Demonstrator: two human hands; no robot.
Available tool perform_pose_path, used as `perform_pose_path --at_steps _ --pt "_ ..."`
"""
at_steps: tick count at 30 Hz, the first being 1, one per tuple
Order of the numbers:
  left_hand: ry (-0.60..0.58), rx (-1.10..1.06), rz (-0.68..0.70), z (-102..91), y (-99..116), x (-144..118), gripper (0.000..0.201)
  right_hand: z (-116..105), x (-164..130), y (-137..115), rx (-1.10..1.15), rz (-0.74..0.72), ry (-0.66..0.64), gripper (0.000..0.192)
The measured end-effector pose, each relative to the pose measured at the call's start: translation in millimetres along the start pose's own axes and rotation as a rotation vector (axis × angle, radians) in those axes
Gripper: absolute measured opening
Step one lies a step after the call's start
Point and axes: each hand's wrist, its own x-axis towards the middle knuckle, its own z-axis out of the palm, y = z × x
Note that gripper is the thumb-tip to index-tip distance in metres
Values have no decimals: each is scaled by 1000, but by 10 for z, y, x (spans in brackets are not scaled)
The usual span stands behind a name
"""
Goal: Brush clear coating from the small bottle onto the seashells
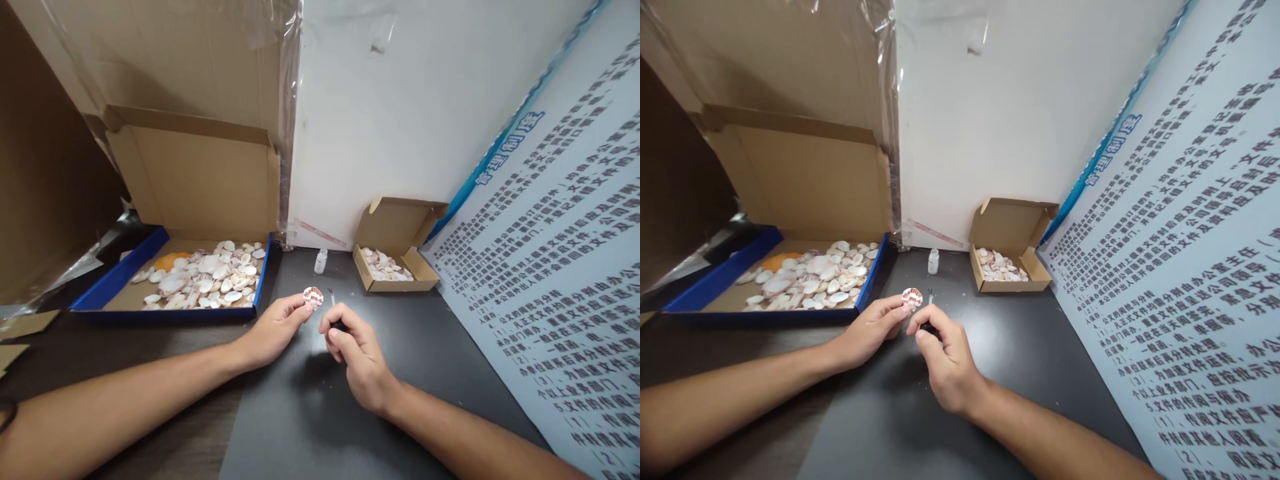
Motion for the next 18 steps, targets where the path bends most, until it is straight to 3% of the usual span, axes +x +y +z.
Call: perform_pose_path --at_steps 4,9,13,18 --pt "10 19 8 -5 -5 1 27 5 6 -14 -46 -5 -152 11" --pt "5 8 8 2 10 -4 30 -1 18 -34 -42 23 -36 13" --pt "21 24 -9 4 9 -5 25 15 1 -40 -40 32 -198 14" --pt "0 1 5 2 7 -2 30 15 3 -41 -4 62 -53 13"
